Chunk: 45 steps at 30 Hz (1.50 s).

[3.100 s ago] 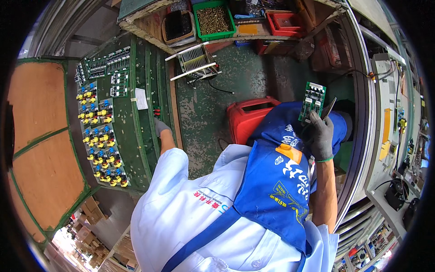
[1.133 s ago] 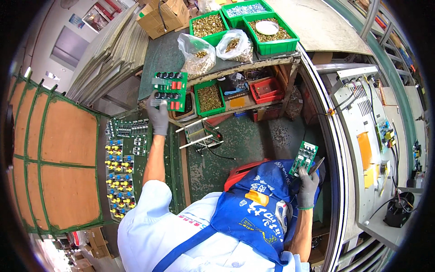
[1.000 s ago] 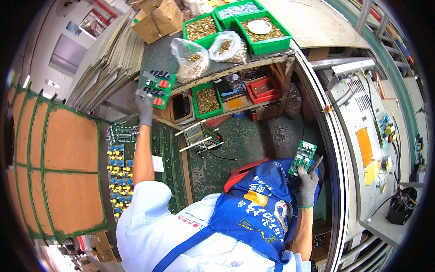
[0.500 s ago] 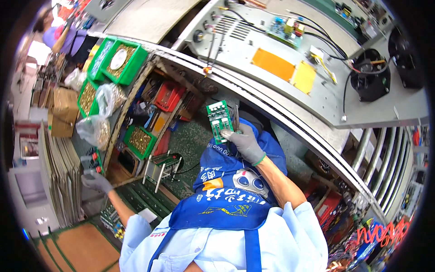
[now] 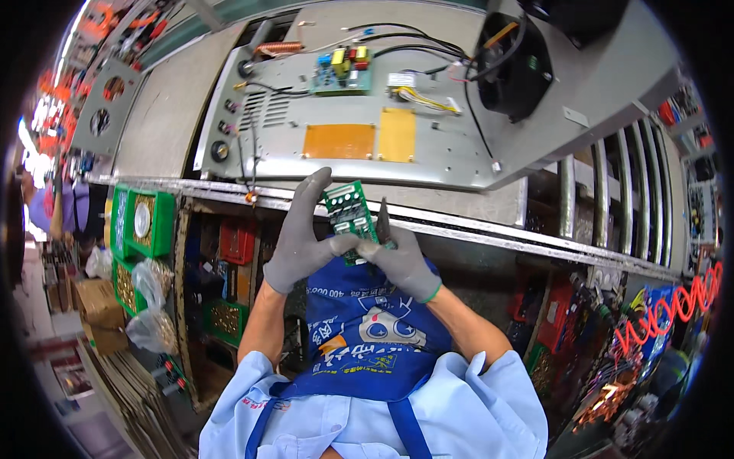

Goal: Assembling and wiring electronic components into an inverter unit housing on an assembly line.

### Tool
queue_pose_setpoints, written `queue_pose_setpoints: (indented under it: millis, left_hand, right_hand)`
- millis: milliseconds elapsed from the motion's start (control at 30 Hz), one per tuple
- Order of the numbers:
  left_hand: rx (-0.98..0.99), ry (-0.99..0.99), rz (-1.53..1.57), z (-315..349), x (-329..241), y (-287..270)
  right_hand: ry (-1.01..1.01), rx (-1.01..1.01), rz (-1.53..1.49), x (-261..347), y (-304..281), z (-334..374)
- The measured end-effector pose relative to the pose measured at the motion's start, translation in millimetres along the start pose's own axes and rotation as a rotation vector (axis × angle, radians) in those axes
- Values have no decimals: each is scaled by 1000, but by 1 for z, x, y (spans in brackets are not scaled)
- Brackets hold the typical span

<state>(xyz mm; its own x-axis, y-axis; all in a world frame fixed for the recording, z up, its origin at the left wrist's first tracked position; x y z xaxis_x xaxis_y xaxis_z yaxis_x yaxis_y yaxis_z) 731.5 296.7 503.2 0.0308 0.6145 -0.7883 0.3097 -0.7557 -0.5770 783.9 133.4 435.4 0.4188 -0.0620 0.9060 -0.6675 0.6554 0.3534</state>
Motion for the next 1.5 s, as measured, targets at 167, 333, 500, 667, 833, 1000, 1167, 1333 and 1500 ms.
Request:
queue_pose_setpoints:
  millis: [167, 333, 500, 667, 833, 1000, 1167, 1333, 1500]
  left_hand:
    - [216, 132, -145, -50, -18, 19]
    - [321, 270, -275, -83, -30, 29]
    - [354, 285, -314, -103, -27, 39]
    - [351, 275, -273, -107, -25, 41]
    - [274, 417, -303, -99, -17, 42]
    - [253, 431, -351, -95, -15, 40]
    - [273, 451, -352, -100, -22, 42]
    - [298, 426, -376, -128, -6, 38]
    - [396, 443, -362, -168, 3, 38]
  right_hand:
    - [70, -80, -124, 29, -39, -14]
    - [21, -128, -104, 40, -53, -24]
    - [27, -198, 66, 49, -62, -32]
    - [57, -165, 116, 60, -62, -38]
    - [164, -178, 183, 66, -75, -29]
    - [-79, -356, 160, 95, -87, -5]
    - [-300, -247, 795, 92, -62, -14]
    - [-302, -501, 614, 99, -93, -15]
    - [-151, -489, 552, 89, -115, -24]
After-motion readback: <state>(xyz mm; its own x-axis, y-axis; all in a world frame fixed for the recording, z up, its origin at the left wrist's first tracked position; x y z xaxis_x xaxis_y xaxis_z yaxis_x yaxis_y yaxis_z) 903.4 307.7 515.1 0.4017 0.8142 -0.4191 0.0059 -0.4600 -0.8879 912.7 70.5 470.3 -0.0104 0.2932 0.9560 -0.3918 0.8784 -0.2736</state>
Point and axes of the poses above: each hand's wrist, its own z-axis away from the middle knuckle, its own y-axis out of the palm, x = y × z, the point moved 6 cm from there along -z, towards the middle knuckle, and after that the axes turned 2 degrees about -y, right-handed, at the moved point
